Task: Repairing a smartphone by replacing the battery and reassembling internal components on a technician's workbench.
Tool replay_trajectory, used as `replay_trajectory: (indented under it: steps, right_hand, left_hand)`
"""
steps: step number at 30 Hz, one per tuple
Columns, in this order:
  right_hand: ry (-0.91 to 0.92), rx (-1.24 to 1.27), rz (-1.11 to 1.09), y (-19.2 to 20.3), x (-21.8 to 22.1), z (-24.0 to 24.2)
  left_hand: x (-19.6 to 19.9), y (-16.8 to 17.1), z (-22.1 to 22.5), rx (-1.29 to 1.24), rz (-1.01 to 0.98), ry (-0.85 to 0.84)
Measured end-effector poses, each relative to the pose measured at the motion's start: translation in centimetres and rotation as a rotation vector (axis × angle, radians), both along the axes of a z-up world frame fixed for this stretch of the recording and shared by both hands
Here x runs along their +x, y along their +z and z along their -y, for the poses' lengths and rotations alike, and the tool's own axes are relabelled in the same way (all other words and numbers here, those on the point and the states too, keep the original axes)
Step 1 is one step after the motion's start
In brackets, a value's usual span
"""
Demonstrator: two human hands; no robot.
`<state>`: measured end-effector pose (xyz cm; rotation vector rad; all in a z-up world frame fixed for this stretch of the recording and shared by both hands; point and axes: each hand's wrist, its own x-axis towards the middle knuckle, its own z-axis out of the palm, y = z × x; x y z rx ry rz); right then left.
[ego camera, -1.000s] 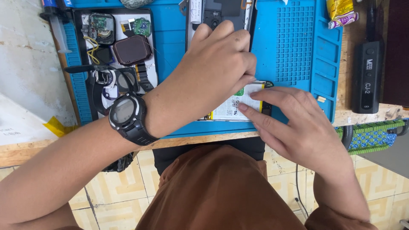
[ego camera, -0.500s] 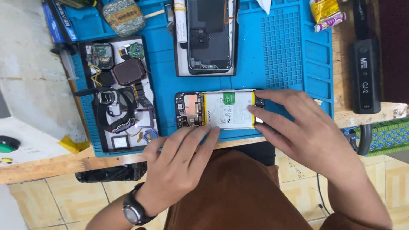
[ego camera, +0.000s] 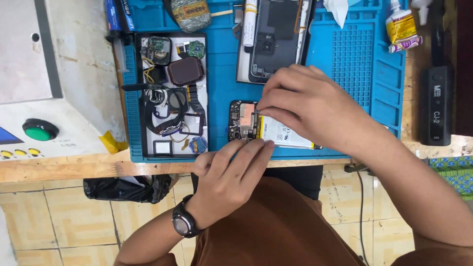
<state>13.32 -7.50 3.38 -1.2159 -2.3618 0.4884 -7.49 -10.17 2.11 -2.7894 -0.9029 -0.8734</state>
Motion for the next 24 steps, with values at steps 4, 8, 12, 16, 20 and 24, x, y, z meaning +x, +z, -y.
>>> replay_trajectory:
  steps: [4, 8, 12, 16, 20, 24]
  right_hand:
    - [-0.004, 0.019, 0.088, 0.0, -0.6, 0.0]
    - [-0.008, 0.049, 0.098, 0.3, -0.7, 0.0]
    - [0.016, 0.16, 0.2, 0.8, -0.9, 0.0]
    - [0.099, 0.243, 0.356, 1.2, -0.8, -0.3]
    - [0.103, 0.181, 0.303, 1.2, -0.9, -0.7]
    - [-0.014, 0.123, 0.262, 2.5, -0.3, 1.9]
  left_hand:
    - [-0.2, -0.7, 0.2, -0.017, 0.057, 0.016]
    - [-0.4, -1.3, 0.3, -0.014, 0.074, 0.014]
    - [-0.4, -1.4, 0.1, 0.008, 0.101, 0.018]
    - [-0.5, -1.6, 0.3, -0.002, 0.085, 0.03]
    - [-0.4, -1.3, 0.2, 0.014, 0.11, 0.047]
    - [-0.3, -1.1, 0.0, -0.026, 0.133, 0.022]
